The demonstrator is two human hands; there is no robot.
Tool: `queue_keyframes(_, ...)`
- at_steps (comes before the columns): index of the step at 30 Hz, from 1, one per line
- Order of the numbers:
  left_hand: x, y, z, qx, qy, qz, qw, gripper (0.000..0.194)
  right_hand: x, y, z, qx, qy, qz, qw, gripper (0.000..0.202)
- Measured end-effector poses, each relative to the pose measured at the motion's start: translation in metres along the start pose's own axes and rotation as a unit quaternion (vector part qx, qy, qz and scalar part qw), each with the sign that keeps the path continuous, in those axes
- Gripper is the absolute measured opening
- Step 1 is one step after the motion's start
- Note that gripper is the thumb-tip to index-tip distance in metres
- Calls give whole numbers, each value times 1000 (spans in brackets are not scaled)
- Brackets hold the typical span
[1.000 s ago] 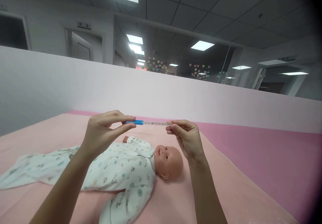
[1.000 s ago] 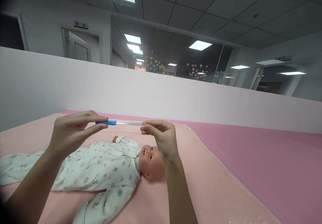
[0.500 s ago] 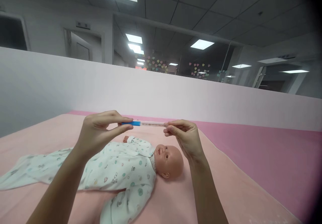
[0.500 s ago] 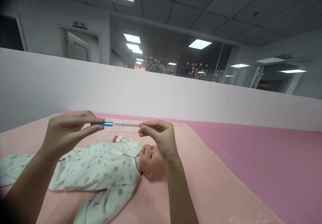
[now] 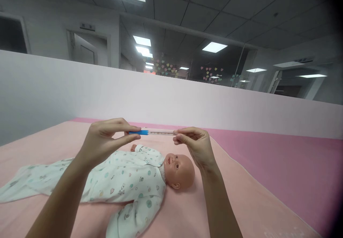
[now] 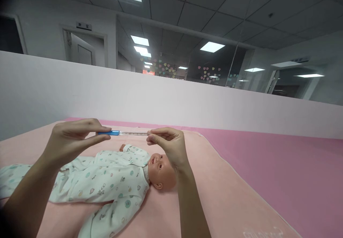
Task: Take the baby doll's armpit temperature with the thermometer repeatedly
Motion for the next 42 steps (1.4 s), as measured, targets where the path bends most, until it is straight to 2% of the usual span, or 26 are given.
queue_keyframes(29,2,2,0,-17,17,29,999,16,-2,4,-2,-3,0,-19,1000,12)
queue_keyframes(42,10,3,0,-22,37,59,997,16,-6,8,-3,2,3,-37,999,12)
Point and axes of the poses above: each hand's wrist, its own z-axis towards the middle knuckle, its own x-axis out of the palm, y = z × x, the point moved 7 cm from there along z, towards the middle knuckle, and after that the axes turned 9 degrees about -z, right-handed, at the moved point
